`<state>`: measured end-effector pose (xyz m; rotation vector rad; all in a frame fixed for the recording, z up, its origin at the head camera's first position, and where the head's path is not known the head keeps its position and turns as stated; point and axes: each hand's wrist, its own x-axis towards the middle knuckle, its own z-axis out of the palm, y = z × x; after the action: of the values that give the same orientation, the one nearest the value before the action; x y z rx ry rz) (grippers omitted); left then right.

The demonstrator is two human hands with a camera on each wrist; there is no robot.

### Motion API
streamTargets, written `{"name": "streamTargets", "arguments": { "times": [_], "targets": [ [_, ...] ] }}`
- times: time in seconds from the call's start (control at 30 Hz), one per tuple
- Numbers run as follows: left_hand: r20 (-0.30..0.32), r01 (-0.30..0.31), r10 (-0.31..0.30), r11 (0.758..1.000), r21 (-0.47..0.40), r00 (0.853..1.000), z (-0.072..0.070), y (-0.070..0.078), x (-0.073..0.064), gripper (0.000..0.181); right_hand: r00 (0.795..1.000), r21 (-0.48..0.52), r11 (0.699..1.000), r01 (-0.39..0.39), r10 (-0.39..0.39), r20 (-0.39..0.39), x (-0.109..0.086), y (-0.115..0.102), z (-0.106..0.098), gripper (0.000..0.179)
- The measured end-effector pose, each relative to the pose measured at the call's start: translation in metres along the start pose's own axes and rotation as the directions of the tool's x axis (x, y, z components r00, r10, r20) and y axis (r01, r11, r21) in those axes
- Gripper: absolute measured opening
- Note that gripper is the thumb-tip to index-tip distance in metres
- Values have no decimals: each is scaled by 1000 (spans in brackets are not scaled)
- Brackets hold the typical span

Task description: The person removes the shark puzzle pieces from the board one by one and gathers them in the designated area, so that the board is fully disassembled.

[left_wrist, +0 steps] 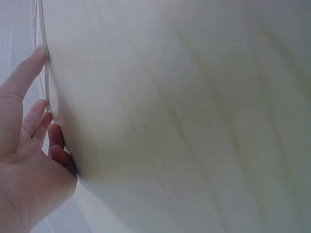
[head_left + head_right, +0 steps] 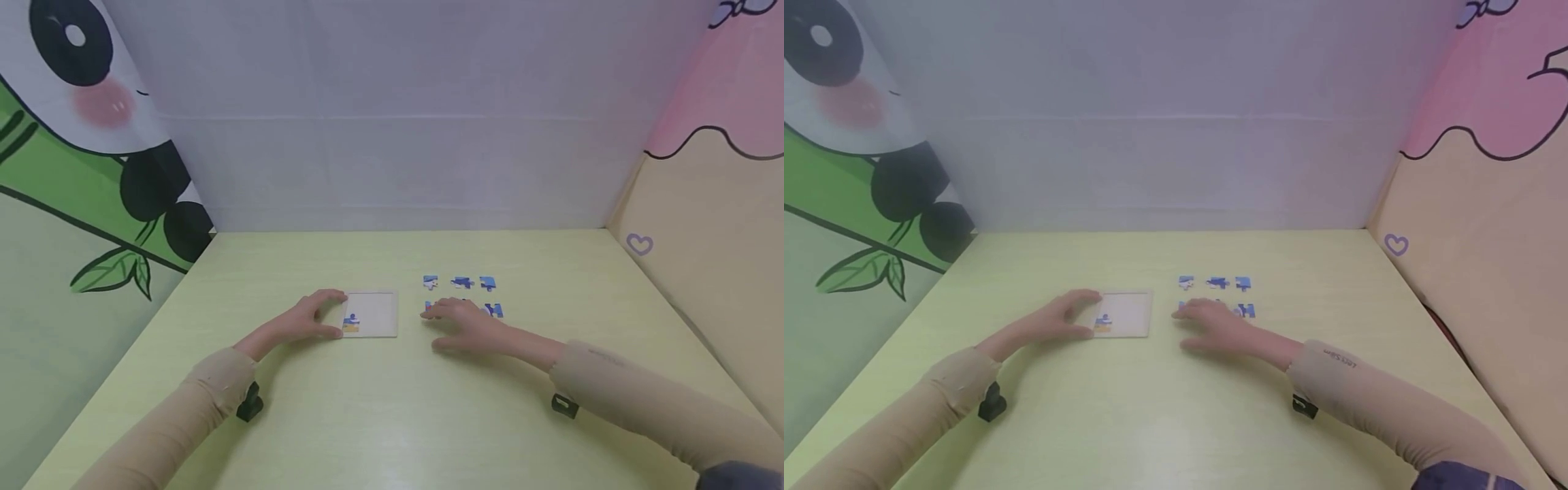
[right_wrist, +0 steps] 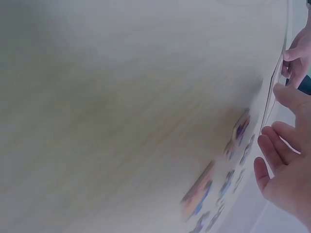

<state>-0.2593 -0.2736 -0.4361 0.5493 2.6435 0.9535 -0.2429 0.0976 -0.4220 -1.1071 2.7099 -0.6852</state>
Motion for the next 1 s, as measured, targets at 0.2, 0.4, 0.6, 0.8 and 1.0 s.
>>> {"name": "streamTargets", "arguments": {
  "times": [0.2,0.4,0.6,0.8,1.0],
  "targets": [
    [5,3,-3,1000,-7,1000,1,0,1,77,1000,47,999,-2,2,-2,36,-15,10,51],
    [9,-2,2,1000,-11,1000,1,1,2,77,1000,107,994,-17,17,8,70,-32,19,50],
    [4,-4,4,1000,-4,1000,1,-2,1,77,1000,123,992,-5,2,21,97,-40,29,51],
    [3,-12,12,1000,-13,1000,1,-3,1,77,998,121,992,-27,20,57,112,-44,42,54],
    [10,-25,25,999,-19,1000,1,-7,3,77,997,40,999,-6,3,74,116,-49,44,50]
  ]
}}
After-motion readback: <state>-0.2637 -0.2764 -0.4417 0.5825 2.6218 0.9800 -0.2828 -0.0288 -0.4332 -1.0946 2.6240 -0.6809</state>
